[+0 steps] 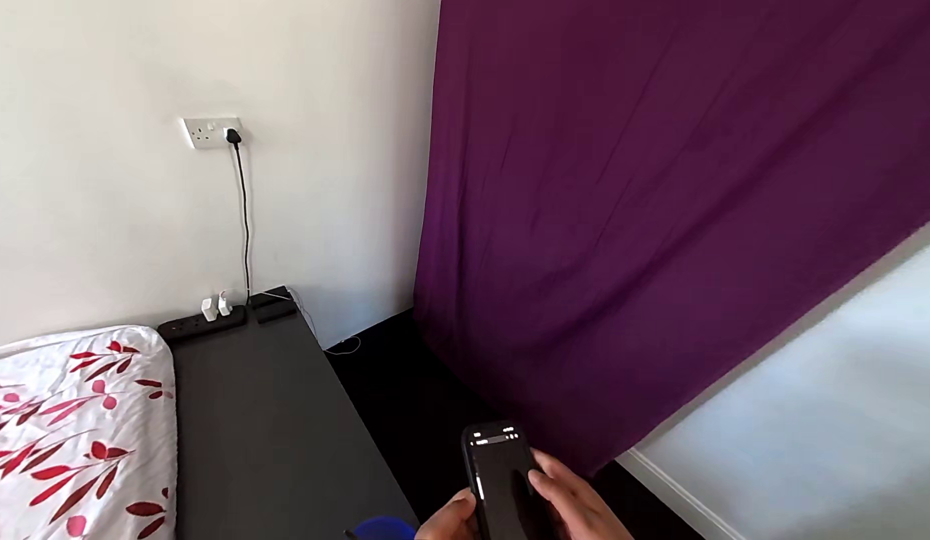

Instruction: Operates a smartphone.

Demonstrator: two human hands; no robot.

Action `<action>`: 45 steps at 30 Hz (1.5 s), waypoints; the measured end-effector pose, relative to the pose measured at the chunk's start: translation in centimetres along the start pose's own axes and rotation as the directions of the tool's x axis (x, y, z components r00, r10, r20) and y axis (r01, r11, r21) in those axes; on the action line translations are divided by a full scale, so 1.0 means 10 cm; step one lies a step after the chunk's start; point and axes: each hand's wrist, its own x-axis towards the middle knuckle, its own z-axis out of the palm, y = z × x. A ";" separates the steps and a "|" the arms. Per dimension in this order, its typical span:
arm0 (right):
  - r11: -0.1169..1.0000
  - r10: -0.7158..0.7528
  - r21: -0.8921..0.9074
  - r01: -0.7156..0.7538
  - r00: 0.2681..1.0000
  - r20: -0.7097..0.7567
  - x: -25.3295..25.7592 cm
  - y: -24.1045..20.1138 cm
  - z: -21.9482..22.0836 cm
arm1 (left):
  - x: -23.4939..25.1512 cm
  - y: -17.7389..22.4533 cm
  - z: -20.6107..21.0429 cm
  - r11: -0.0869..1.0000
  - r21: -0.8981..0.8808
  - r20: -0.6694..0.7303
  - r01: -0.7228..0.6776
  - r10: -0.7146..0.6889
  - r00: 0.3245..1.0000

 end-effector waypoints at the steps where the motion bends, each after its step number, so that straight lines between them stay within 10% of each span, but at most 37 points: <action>1: 1.000 -0.003 0.007 0.002 0.999 0.033 -0.02 0.01 0.00 | 0.00 0.02 0.00 1.000 -0.014 -0.008 -0.006 0.006 1.000; 16: 0.920 -0.233 0.390 0.029 0.841 0.488 0.03 0.11 -0.09 | 0.02 0.12 -0.09 0.991 -0.114 0.072 -0.067 0.075 0.995; 26: 1.000 0.027 0.005 -0.027 0.999 -0.045 0.03 -0.05 0.04 | 0.01 0.07 -0.06 0.999 -0.031 0.056 -0.039 0.041 0.998; 45: 0.994 0.016 -0.101 -0.029 0.991 -0.132 0.05 0.01 0.17 | 0.02 0.01 -0.03 1.000 0.005 0.055 -0.003 0.003 0.998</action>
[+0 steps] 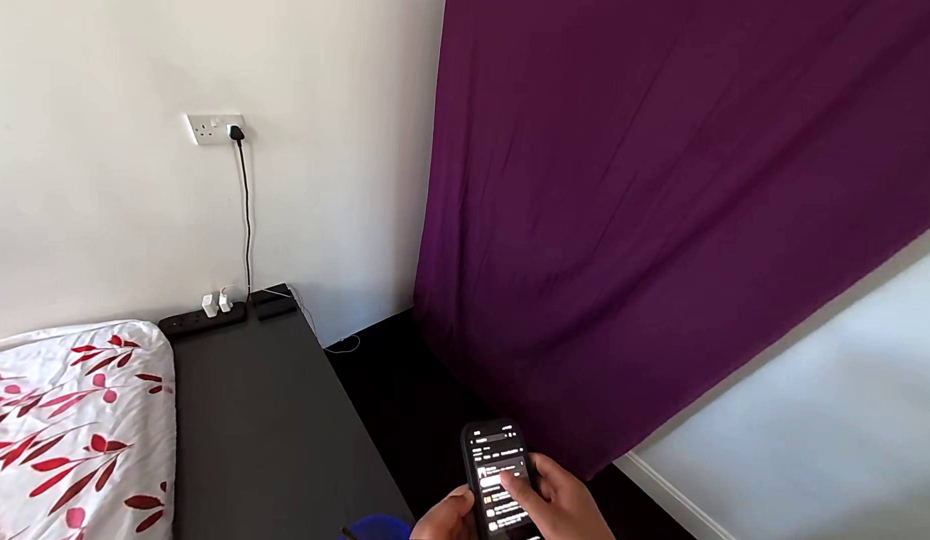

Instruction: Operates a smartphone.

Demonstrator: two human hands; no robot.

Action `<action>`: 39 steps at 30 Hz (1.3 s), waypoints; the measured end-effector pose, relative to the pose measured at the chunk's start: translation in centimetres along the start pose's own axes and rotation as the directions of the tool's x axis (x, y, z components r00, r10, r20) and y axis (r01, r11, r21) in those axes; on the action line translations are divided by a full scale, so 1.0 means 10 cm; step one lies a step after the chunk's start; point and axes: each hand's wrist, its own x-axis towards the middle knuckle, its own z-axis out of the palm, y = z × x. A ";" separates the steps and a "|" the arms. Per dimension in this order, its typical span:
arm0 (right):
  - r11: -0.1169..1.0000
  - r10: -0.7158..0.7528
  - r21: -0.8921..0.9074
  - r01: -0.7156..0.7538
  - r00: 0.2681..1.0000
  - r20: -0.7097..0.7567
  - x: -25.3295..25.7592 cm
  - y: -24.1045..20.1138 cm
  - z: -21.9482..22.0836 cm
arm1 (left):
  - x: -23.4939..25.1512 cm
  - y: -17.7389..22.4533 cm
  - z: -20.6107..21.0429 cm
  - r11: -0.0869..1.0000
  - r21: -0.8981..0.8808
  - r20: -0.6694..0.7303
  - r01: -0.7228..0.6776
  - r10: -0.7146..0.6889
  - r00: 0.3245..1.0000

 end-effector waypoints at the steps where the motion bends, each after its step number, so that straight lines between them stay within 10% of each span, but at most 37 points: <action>1: 1.000 0.003 -0.006 -0.003 1.000 0.003 0.00 0.00 0.00 | 0.00 0.00 0.00 1.000 0.002 0.002 -0.001 0.001 1.000; 22: 0.985 -0.059 -0.161 0.058 0.998 -0.002 -0.02 0.00 -0.10 | -0.03 -0.01 0.05 1.000 0.017 -0.029 -0.003 0.004 1.000; 39: 0.996 -0.021 0.086 0.000 0.969 0.244 0.00 -0.01 -0.21 | -0.06 -0.02 -0.01 0.998 -0.053 -0.005 -0.023 0.023 1.000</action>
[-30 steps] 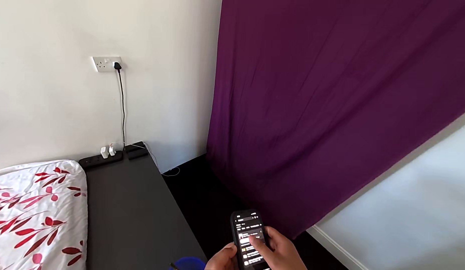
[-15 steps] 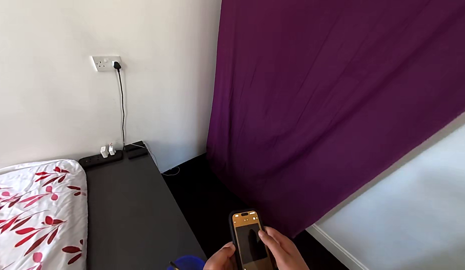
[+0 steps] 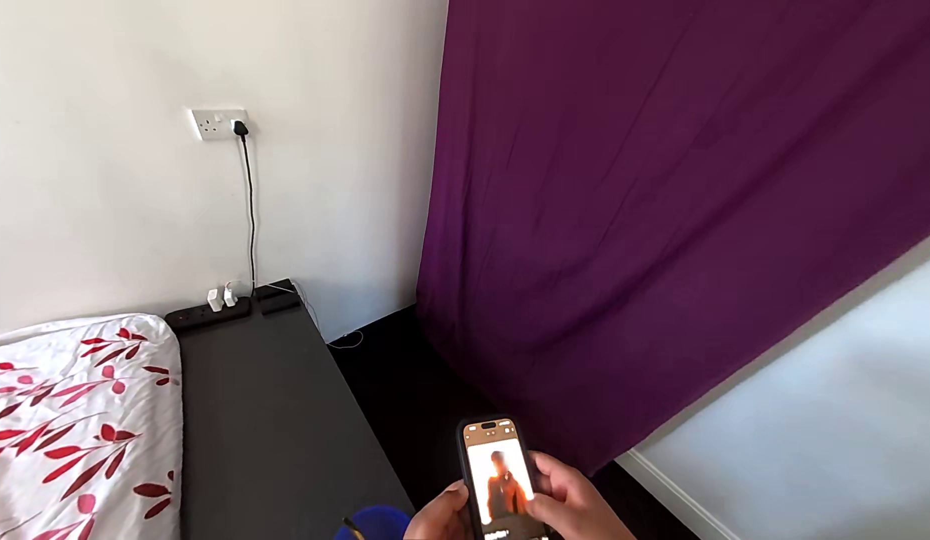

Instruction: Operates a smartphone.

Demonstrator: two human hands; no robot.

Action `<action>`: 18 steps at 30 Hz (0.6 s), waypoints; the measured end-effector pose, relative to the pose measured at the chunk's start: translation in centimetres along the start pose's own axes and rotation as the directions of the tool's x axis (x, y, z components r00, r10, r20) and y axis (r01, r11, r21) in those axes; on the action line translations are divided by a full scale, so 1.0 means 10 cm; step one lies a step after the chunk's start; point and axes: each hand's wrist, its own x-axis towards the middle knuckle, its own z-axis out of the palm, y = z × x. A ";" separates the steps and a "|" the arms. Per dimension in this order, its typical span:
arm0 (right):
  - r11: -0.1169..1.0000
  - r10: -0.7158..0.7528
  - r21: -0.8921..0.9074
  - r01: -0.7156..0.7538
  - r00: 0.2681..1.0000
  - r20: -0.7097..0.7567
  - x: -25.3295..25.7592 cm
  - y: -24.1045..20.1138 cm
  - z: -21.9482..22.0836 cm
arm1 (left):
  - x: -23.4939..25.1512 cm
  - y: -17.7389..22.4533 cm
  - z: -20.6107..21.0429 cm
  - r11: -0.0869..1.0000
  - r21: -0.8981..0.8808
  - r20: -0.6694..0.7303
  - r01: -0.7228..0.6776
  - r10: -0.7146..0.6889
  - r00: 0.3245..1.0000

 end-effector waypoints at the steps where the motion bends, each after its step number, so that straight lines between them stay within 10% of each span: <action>1: 0.999 -0.009 0.042 0.007 0.998 0.056 0.00 0.00 -0.02 | 0.00 0.01 0.00 1.000 -0.008 -0.003 -0.003 0.003 1.000; 18: 0.949 -0.172 0.281 0.142 0.981 0.088 -0.09 0.16 0.18 | -0.03 0.02 -0.01 0.999 -0.034 0.021 -0.002 0.003 1.000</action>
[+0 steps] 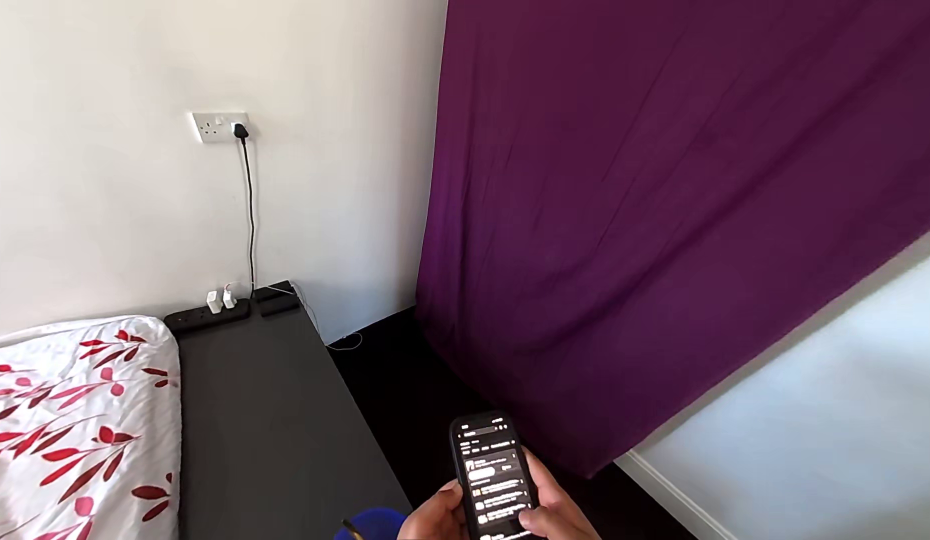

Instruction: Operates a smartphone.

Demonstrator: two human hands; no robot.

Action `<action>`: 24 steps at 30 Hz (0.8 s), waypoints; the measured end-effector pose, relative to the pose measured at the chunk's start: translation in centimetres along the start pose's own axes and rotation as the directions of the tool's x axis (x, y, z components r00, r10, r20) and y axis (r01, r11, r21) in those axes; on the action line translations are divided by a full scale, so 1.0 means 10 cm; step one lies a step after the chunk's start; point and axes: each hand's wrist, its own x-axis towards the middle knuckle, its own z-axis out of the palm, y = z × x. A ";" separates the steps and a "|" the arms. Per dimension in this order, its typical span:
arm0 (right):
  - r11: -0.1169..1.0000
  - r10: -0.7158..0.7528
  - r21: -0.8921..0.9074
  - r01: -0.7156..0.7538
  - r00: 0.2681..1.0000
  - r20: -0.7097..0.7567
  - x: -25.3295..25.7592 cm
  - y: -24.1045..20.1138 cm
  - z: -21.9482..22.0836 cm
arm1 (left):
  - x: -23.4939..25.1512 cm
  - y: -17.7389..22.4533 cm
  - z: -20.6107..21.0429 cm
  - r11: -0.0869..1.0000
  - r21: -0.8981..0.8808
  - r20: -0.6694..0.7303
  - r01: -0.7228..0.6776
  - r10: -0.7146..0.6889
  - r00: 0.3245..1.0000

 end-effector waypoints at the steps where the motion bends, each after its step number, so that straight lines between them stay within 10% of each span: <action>1: 1.000 0.005 0.016 -0.005 1.000 -0.003 -0.01 0.00 0.01 | -0.01 0.01 0.01 1.000 0.002 -0.004 0.007 -0.007 1.000; 24: 0.998 0.029 0.056 -0.029 1.000 -0.003 0.03 0.00 0.00 | 0.02 0.02 0.00 1.000 -0.001 -0.020 0.021 -0.021 1.000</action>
